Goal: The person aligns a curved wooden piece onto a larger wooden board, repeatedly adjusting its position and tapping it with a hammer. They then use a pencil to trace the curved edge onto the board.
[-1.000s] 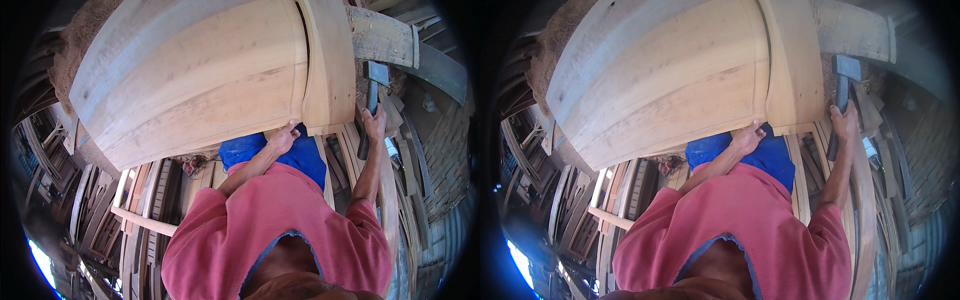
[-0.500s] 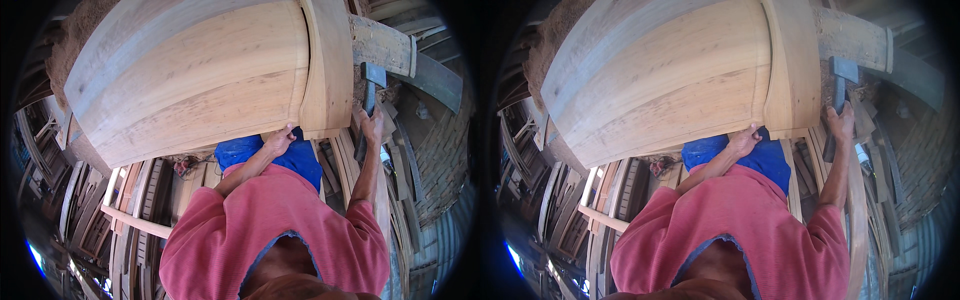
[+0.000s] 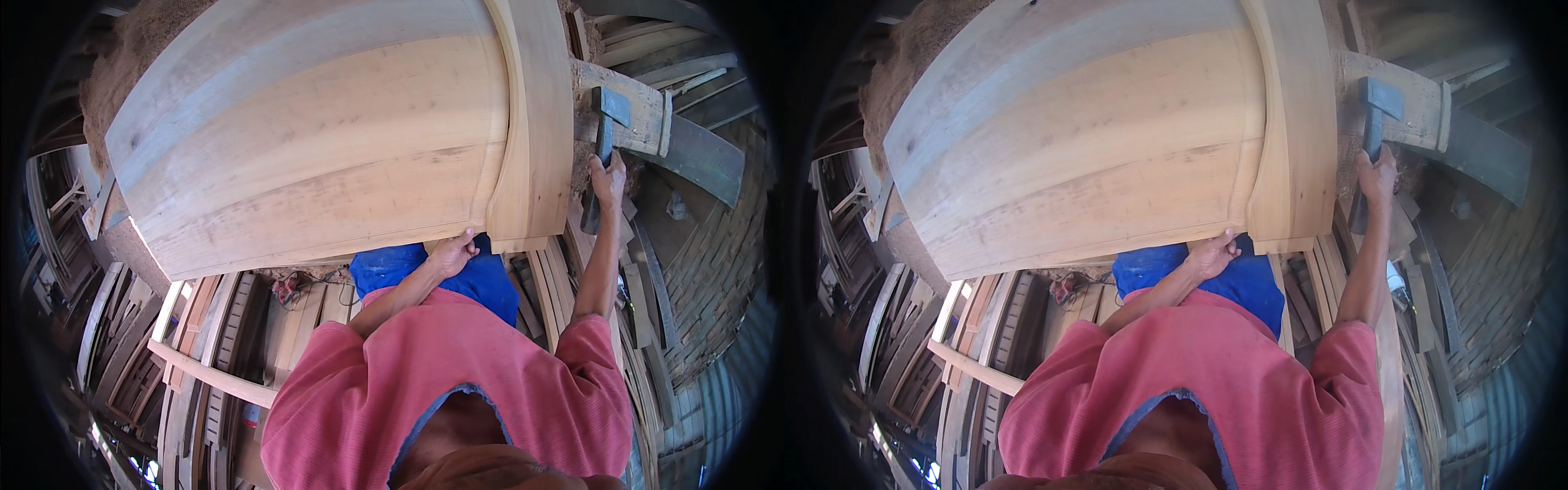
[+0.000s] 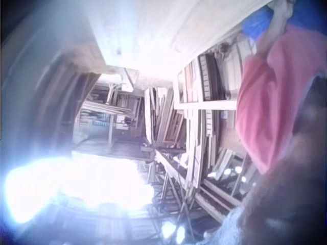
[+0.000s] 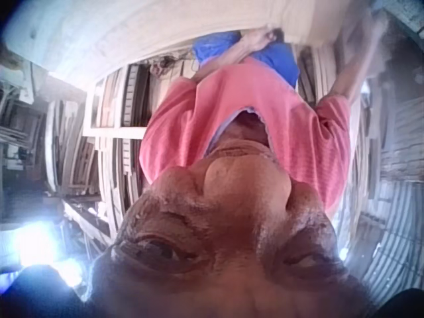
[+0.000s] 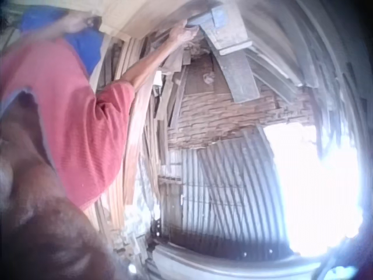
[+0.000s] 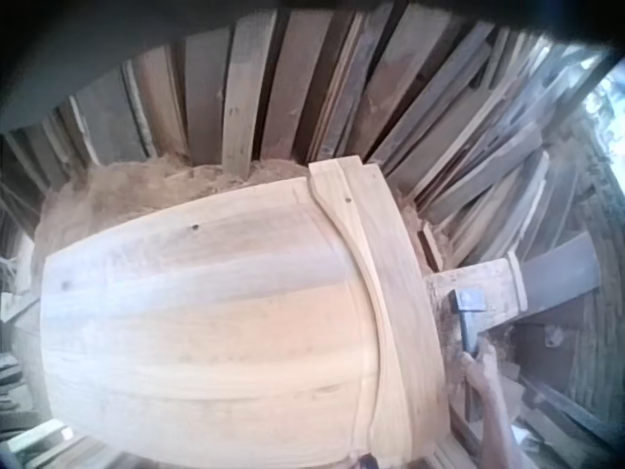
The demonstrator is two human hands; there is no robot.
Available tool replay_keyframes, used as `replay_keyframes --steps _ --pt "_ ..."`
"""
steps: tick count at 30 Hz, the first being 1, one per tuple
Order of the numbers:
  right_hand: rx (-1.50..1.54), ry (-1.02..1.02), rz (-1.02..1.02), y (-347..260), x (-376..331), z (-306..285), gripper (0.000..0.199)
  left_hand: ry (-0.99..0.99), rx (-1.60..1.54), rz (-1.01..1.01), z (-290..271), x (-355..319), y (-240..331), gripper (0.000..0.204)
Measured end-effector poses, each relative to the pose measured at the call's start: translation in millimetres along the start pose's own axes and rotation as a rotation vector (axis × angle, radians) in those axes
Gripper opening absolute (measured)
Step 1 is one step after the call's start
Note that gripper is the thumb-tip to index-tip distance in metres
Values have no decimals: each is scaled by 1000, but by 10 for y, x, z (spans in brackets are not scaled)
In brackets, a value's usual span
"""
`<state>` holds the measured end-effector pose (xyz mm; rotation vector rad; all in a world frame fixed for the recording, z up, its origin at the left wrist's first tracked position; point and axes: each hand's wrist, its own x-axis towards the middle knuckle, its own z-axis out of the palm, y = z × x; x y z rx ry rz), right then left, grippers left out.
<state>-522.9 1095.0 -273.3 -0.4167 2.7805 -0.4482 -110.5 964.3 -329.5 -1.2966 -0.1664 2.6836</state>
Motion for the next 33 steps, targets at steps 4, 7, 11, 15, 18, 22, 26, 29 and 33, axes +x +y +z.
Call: replay_keyframes --steps 4,7,11,15,18,22,26,29,33 --pt "-261 -100 4 -377 106 103 61 32 -4 0 50 -9 8 15" --pt "-463 -141 38 -898 260 -45 64 12 -23 13 41 -10 -15 17" --pt "-96 135 -252 -1702 721 -80 69 1 -24 8 54 -34 -4 20" --pt "125 109 -231 -1982 1668 413 88 -35 -4 -9 55 -41 33 18" --pt "5 -24 -16 -2252 1726 700 97 -28 -114 -30 90 -61 16 18" --pt "0 29 -7 -2323 1682 713 98 25 -261 -126 228 -158 103 18" --pt "0 46 11 -2352 1628 687 95 83 -298 -216 555 -293 347 12" --pt "-8 60 44 -2448 1579 626 93 143 -279 -258 538 -249 398 16" --pt "-14 118 9 -2307 1608 760 95 250 -270 -343 585 -290 439 23"
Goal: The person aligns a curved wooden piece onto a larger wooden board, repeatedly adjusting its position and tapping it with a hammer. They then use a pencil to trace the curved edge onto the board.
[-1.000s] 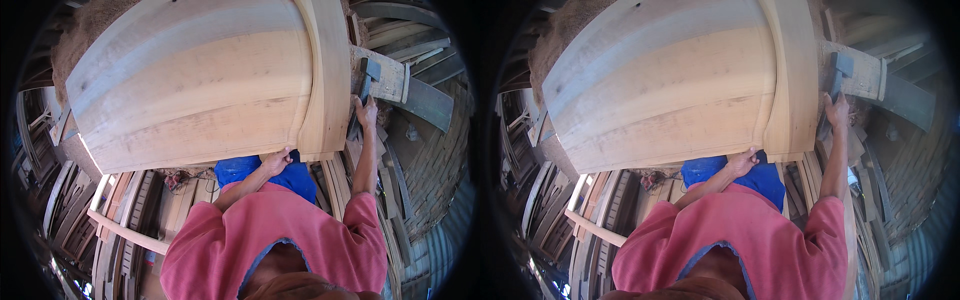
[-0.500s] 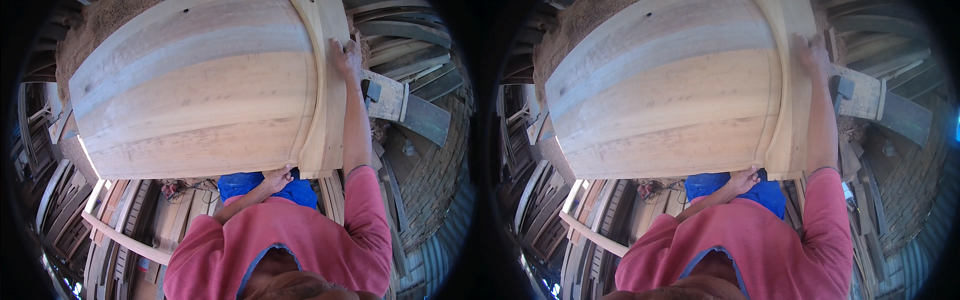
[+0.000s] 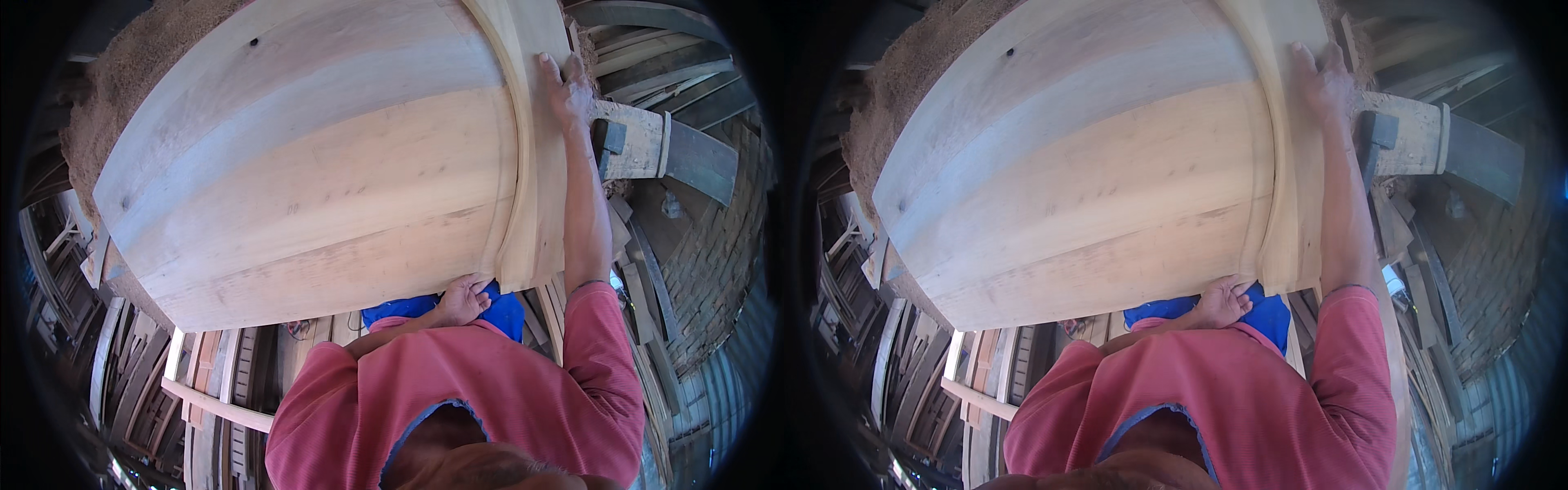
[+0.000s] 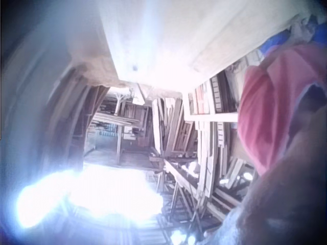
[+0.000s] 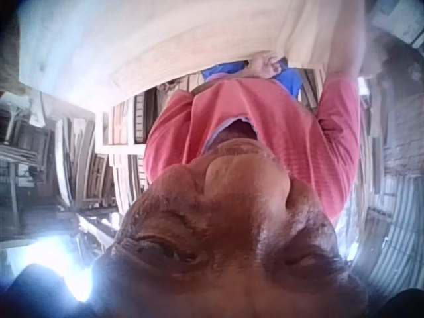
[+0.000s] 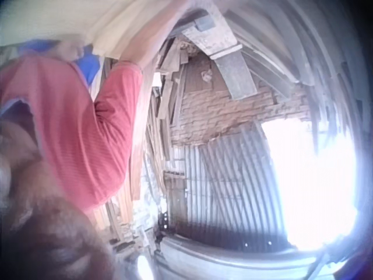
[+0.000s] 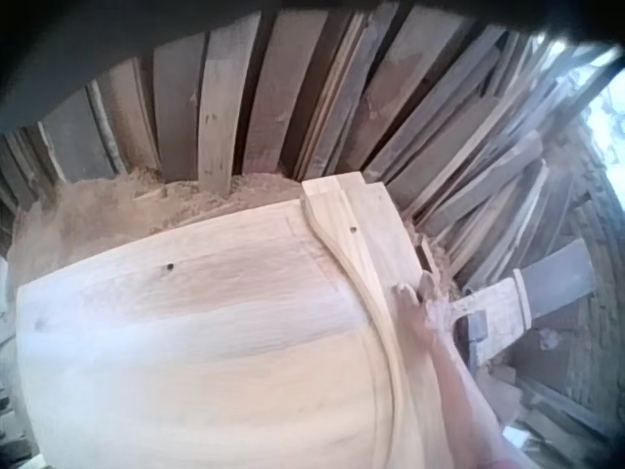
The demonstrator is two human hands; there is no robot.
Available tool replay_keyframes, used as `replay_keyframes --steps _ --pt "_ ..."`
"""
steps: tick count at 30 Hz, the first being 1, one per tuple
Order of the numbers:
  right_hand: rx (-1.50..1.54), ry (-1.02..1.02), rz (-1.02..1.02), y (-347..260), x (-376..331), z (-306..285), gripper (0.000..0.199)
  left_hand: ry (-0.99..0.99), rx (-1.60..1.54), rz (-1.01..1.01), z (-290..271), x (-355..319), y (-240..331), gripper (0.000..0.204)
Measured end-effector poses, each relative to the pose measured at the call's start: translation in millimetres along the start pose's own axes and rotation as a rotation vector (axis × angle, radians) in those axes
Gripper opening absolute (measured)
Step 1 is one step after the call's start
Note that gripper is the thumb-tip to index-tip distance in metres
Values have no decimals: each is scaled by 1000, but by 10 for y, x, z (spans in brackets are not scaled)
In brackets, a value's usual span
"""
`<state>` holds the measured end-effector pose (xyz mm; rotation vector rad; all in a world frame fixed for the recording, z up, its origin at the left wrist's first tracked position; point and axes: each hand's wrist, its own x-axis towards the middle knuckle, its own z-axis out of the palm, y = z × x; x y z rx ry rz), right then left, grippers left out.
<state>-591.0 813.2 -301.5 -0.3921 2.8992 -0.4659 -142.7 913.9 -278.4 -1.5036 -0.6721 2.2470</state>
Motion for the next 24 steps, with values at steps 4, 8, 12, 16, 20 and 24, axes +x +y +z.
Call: replay_keyframes --steps 4,8,12,16,20,24 --pt "-11 3 -11 65 42 59 97 -149 616 -345 217 -225 177 48" --pt "16 8 -26 223 53 143 97 -641 1899 280 2045 -1165 1532 40" --pt "14 -25 5 165 57 69 98 496 2242 1838 3774 -981 3330 56" --pt "-8 -38 -27 -21 59 37 98 1088 2194 2062 4292 -659 4430 78" --pt "35 -27 -2 50 18 -1 98 825 2329 1541 4683 -887 4184 91" --pt "61 -73 17 5 15 -37 98 947 2346 1519 4791 -985 4054 99"
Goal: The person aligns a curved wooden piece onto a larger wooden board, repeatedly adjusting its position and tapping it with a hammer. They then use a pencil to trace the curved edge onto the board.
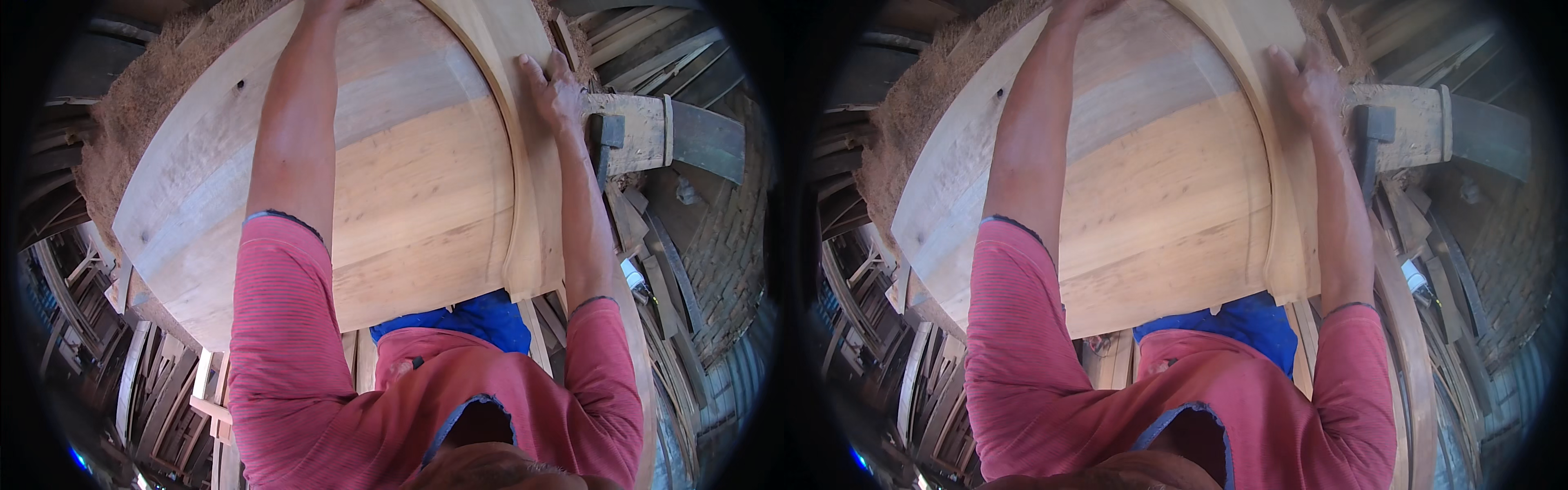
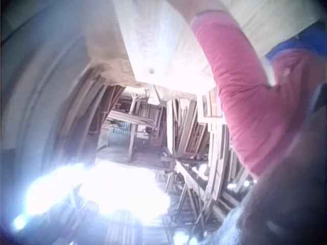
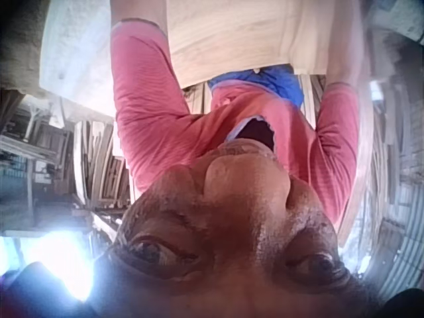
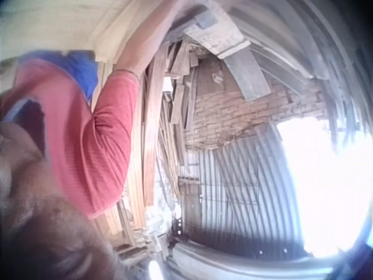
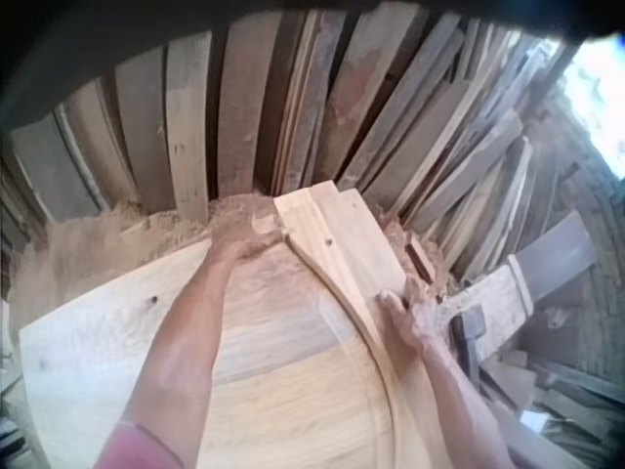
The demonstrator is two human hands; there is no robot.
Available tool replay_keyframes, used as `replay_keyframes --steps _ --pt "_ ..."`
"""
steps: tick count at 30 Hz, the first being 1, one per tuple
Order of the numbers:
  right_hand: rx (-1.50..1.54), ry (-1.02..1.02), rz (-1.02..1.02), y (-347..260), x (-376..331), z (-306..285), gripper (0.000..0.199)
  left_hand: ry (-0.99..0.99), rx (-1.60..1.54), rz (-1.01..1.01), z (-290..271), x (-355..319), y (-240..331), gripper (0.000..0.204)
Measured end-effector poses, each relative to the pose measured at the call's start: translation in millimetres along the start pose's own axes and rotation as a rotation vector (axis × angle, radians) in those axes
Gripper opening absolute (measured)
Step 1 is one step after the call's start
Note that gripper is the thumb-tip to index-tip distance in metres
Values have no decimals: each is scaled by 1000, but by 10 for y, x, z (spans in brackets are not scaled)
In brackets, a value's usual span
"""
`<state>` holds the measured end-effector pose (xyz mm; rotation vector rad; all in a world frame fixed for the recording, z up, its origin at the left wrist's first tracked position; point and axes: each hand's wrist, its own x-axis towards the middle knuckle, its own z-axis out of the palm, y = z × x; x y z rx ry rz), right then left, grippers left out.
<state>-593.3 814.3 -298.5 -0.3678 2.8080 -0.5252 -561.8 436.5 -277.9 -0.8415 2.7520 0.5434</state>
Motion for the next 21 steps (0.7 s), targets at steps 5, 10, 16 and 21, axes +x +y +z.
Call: replay_keyframes --steps 5,10,16,21 --pt "40 29 -45 33 15 70 96 133 60 130 -116 -99 59 93" --pt "-52 -37 61 -93 -108 -165 87 29 -43 280 -300 -286 282 61" --pt "-33 -79 35 -92 -15 -174 93 119 90 173 -87 -181 83 67" --pt "44 -15 -128 177 39 24 98 130 89 125 -18 -46 8 74"
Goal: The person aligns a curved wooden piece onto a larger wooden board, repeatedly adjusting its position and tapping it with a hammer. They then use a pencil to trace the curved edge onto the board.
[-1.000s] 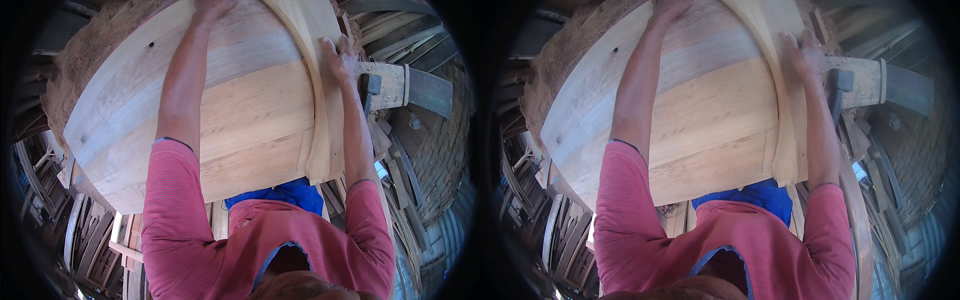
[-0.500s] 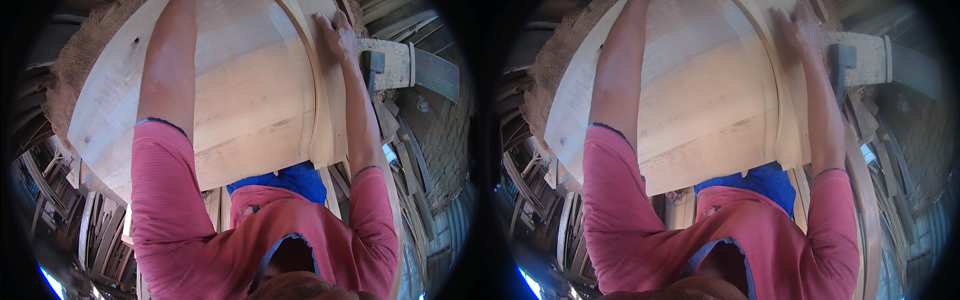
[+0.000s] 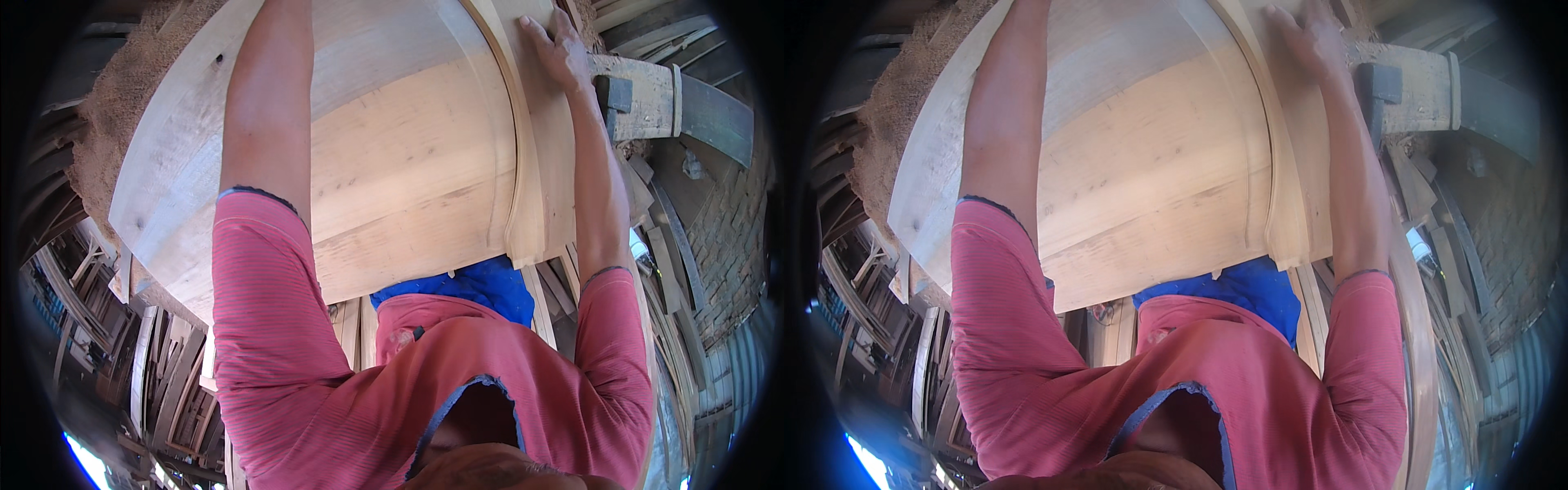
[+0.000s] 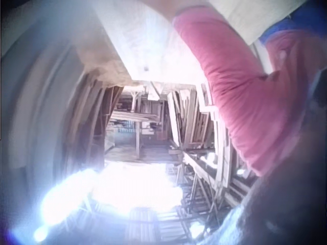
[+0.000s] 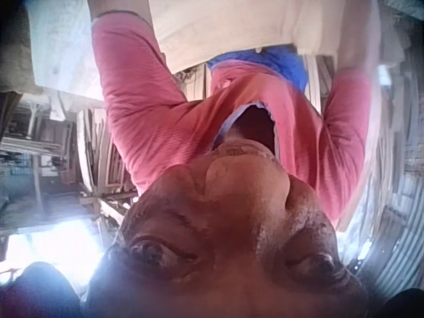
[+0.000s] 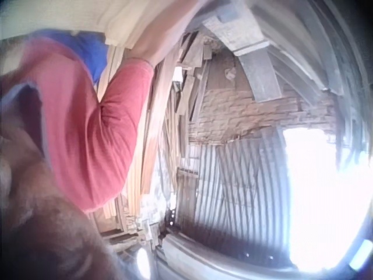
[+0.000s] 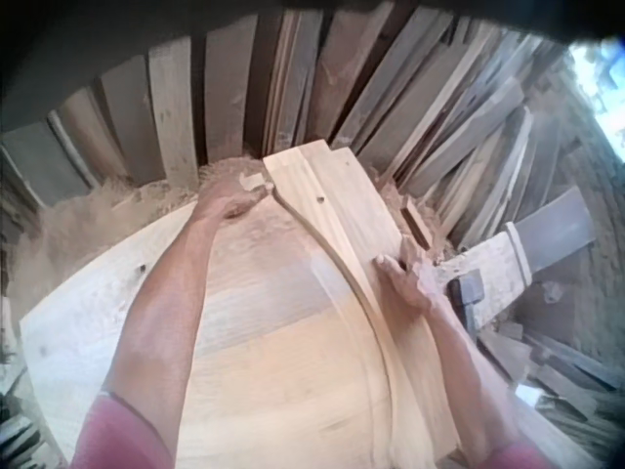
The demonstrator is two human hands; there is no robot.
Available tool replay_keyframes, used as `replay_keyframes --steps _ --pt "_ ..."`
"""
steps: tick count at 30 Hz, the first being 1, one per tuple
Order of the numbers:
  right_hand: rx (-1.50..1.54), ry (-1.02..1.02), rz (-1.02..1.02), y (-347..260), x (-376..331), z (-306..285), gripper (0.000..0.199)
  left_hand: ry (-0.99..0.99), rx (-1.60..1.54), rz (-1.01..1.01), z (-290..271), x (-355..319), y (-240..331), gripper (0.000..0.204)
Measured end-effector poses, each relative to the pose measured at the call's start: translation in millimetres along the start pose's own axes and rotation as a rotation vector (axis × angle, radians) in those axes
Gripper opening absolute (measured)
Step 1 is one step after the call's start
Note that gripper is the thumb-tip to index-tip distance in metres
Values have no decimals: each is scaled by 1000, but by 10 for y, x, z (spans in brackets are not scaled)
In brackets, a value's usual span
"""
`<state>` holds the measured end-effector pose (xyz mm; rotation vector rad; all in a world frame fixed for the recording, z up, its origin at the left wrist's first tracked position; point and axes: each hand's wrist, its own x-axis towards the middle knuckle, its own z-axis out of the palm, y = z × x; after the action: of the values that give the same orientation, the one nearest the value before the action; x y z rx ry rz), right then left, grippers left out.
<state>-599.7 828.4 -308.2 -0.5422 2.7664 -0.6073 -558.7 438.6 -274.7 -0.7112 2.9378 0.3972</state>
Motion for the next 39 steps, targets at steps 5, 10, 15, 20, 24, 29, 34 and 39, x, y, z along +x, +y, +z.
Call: replay_keyframes --steps 5,10,15,20,24,29,34,39 --pt "115 -99 -15 -169 3 -146 95 -90 39 -105 197 233 -216 59" --pt "58 -31 -33 16 26 -52 98 -88 -106 16 259 264 -250 53" --pt "55 -34 -18 6 20 -87 97 -94 -81 156 49 128 7 52" --pt "87 -125 -28 -87 56 -189 99 -32 -173 182 80 143 -30 59" --pt "162 -169 -4 -129 66 -235 103 -216 -171 132 35 249 -84 64" --pt "127 -87 -63 -80 90 -132 93 -77 -191 120 231 290 -294 68" --pt "75 -39 -28 148 85 -65 89 -301 -307 -20 -103 192 26 76" --pt "112 -134 -44 -115 52 -191 90 -466 -297 -219 34 369 -111 83"
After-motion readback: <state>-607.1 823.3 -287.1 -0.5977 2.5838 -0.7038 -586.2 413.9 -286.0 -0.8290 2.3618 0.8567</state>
